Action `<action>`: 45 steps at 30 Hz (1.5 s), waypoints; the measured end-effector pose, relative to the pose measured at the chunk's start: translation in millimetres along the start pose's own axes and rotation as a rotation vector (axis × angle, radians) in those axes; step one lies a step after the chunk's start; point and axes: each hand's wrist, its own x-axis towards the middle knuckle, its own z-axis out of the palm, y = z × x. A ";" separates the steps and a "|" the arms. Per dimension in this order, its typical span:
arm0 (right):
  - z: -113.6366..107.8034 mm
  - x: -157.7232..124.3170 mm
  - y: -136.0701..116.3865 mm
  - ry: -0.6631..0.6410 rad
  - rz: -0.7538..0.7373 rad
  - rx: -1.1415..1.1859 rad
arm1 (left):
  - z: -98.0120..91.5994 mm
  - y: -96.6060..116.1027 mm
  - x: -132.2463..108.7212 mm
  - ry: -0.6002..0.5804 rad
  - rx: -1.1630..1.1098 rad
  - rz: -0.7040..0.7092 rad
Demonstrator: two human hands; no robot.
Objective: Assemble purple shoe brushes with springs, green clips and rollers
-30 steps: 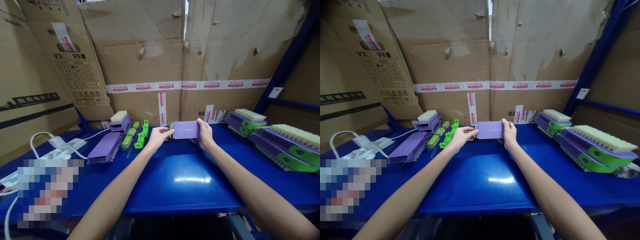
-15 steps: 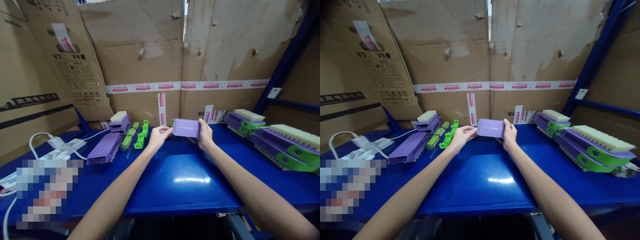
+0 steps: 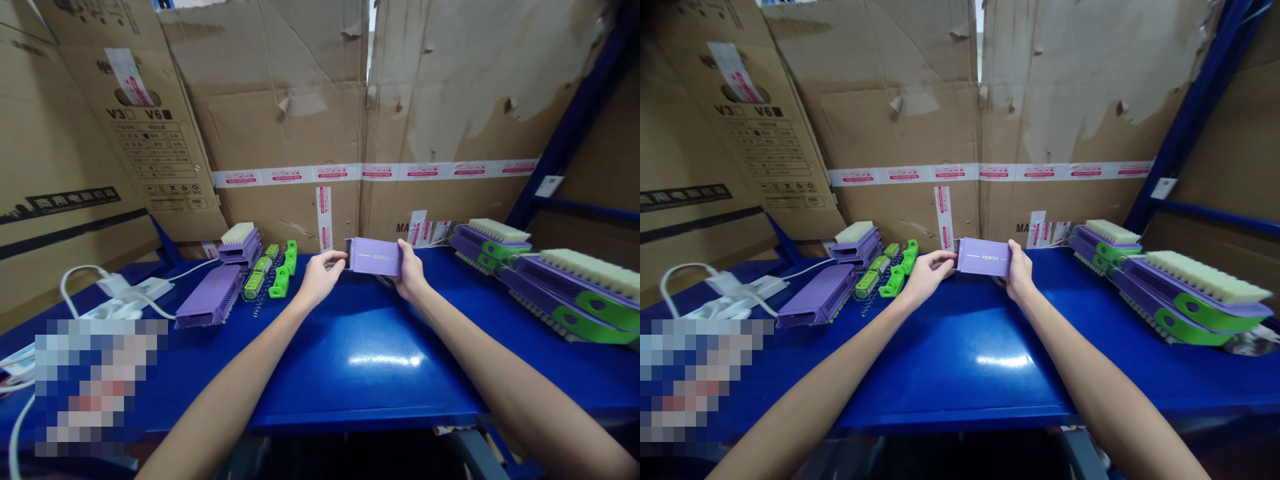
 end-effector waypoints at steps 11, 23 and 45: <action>-5.7 5.7 -2.5 -0.019 0.072 0.006 | 1.2 2.6 -2.8 -0.107 0.244 0.149; -12.6 15.8 -5.5 0.048 0.053 0.019 | -22.3 -5.6 2.0 0.001 0.790 0.094; -21.6 24.5 -4.0 0.081 0.019 -0.018 | -18.6 -8.6 -6.3 -0.189 1.389 0.141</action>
